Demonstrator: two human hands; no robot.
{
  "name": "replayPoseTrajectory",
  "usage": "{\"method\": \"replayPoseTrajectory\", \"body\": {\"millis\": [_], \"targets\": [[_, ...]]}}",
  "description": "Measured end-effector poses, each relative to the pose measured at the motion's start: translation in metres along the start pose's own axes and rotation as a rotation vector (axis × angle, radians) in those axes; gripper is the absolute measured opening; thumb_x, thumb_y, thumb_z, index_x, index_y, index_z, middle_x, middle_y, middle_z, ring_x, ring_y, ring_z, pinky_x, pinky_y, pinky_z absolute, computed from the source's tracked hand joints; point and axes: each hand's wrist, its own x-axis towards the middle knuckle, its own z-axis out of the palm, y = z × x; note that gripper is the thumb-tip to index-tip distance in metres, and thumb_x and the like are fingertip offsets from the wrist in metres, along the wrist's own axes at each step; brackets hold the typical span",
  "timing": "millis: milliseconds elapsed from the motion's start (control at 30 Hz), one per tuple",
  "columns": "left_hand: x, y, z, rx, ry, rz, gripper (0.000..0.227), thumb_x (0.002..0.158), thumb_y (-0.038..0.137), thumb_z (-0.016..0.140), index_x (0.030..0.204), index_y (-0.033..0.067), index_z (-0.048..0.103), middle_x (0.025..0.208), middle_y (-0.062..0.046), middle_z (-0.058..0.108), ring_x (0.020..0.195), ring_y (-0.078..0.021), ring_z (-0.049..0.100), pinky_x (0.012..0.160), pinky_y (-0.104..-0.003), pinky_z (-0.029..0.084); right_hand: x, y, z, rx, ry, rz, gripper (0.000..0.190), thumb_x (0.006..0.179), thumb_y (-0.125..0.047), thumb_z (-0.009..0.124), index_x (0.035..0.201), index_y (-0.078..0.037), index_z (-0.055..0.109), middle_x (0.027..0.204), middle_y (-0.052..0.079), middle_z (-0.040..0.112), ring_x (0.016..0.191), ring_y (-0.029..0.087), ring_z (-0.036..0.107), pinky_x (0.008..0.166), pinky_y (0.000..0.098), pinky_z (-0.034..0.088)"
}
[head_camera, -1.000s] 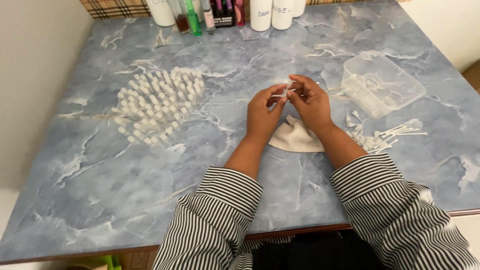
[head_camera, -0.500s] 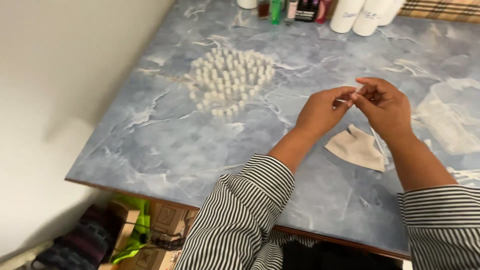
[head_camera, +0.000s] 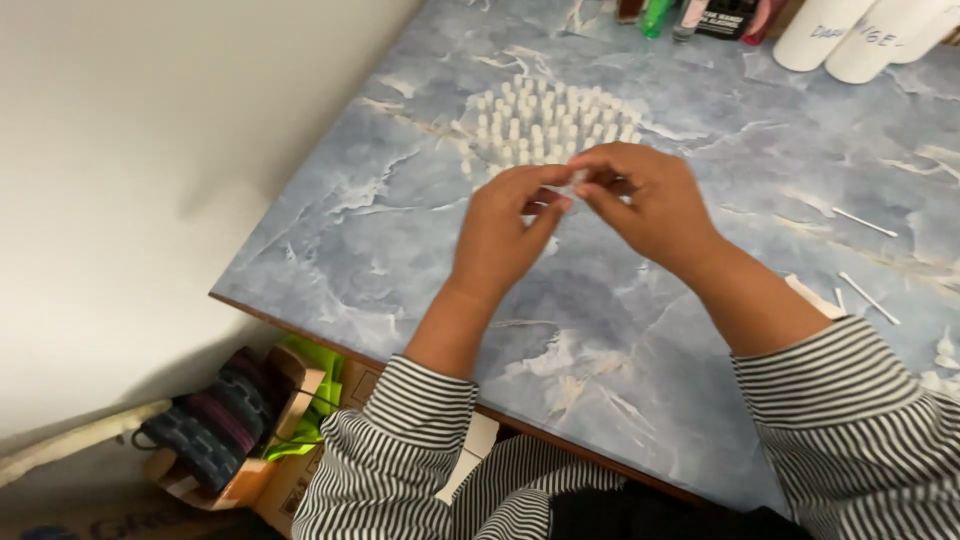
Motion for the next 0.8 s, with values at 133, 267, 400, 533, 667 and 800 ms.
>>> {"method": "replayPoseTrajectory", "body": {"millis": [133,267,400,533,667,800], "targets": [[-0.011,0.0,-0.038,0.061,0.048,-0.06,0.027,0.09,0.007,0.075,0.117,0.0097,0.072,0.105,-0.01,0.073,0.091,-0.0271,0.077,0.078,-0.032,0.065,0.019,-0.006,0.04,-0.021,-0.1,-0.041,0.021,0.095,0.001,0.073,0.116,0.002,0.071,0.094,0.022,0.069,0.085,0.038,0.073,0.075,0.0415,0.063],[-0.023,-0.008,-0.052,0.138,0.084,-0.167,0.027,0.089,0.007,0.077,0.115,0.0039,0.071,0.101,-0.014,0.073,0.09,-0.0283,0.077,0.079,-0.033,0.065,0.025,0.004,0.067,-0.275,-0.235,-0.079,0.022,0.096,-0.01,0.071,0.118,-0.006,0.068,0.089,0.015,0.072,0.087,0.033,0.073,0.078,0.0436,0.062],[-0.029,-0.018,-0.055,0.229,0.077,-0.258,0.027,0.087,0.006,0.078,0.113,0.004,0.072,0.099,-0.011,0.075,0.092,-0.0253,0.076,0.082,-0.032,0.064,0.026,0.011,0.084,-0.439,-0.354,0.0,0.015,0.097,-0.02,0.07,0.111,-0.014,0.067,0.095,0.012,0.072,0.091,0.033,0.073,0.08,0.046,0.059],[-0.033,-0.029,-0.055,0.253,0.066,-0.291,0.026,0.086,0.006,0.078,0.111,0.0039,0.073,0.097,-0.012,0.075,0.091,-0.0247,0.076,0.082,-0.033,0.063,0.024,0.044,0.093,-0.465,-0.292,-0.221,0.015,0.091,-0.015,0.077,0.105,-0.014,0.072,0.097,0.008,0.071,0.099,0.028,0.069,0.087,0.04,0.055],[-0.033,-0.034,-0.053,0.292,0.037,-0.339,0.026,0.086,0.007,0.078,0.111,0.0061,0.072,0.096,-0.01,0.076,0.091,-0.0241,0.076,0.081,-0.033,0.063,0.02,0.056,0.101,-0.601,-0.217,-0.285,0.016,0.085,-0.02,0.084,0.098,-0.017,0.075,0.101,0.002,0.071,0.104,0.023,0.063,0.092,0.0386,0.049],[-0.031,-0.034,-0.052,0.317,0.021,-0.41,0.025,0.086,0.007,0.076,0.111,0.0065,0.07,0.097,-0.011,0.077,0.092,-0.0238,0.076,0.08,-0.035,0.063,0.017,0.063,0.106,-0.66,-0.196,-0.292,0.017,0.085,-0.022,0.085,0.098,-0.019,0.076,0.104,-0.001,0.07,0.108,0.019,0.06,0.097,0.0389,0.045]]}}
